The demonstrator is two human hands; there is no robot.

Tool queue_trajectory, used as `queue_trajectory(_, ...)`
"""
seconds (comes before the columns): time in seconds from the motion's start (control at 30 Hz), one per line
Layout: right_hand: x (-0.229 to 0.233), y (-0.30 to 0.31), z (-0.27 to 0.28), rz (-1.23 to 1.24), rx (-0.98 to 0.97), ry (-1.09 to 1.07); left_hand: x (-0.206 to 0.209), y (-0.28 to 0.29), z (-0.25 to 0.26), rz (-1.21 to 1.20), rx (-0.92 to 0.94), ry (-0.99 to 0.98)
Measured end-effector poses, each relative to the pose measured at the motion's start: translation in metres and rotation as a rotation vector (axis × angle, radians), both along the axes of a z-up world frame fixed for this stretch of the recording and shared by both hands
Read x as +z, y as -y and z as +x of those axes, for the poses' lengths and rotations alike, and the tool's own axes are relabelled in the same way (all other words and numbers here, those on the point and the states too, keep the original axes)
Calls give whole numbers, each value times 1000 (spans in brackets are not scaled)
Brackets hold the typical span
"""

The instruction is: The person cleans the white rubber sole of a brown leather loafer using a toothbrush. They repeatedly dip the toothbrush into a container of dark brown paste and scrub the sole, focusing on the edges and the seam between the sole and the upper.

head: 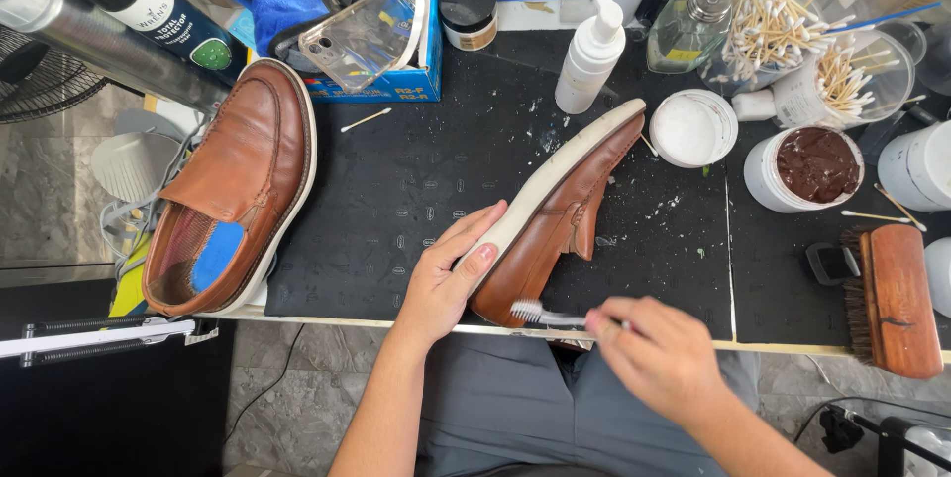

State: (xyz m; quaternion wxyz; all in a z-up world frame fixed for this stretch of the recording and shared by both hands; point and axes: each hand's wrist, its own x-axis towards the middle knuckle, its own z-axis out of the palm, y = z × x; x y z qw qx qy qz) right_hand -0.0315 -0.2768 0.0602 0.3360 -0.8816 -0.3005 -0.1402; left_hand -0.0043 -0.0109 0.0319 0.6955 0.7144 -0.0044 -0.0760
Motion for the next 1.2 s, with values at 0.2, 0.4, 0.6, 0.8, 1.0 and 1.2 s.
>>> queue_trajectory(0.2,-5,10,14,52,-154,-65,-2,-2,-1,-2,-10,6)
queue_trajectory(0.4,-7,1,-3,27,-42,-56,1,-2,-1,-11,-19,33)
queue_trajectory(0.6,-10,12,13,118,-126,-171,-1,-1,-1,0,-14,-8)
queue_trajectory(0.8,-10,8,5,79,-114,-109,0,-1,-1,-1,-10,-13)
queue_trajectory(1.0,-18,7,3,113,-102,-110,-2,-2,1,-26,-17,-3)
queue_trajectory(1.2,-18,3,5,154,-154,-97,-1,-1,0,-8,-12,5)
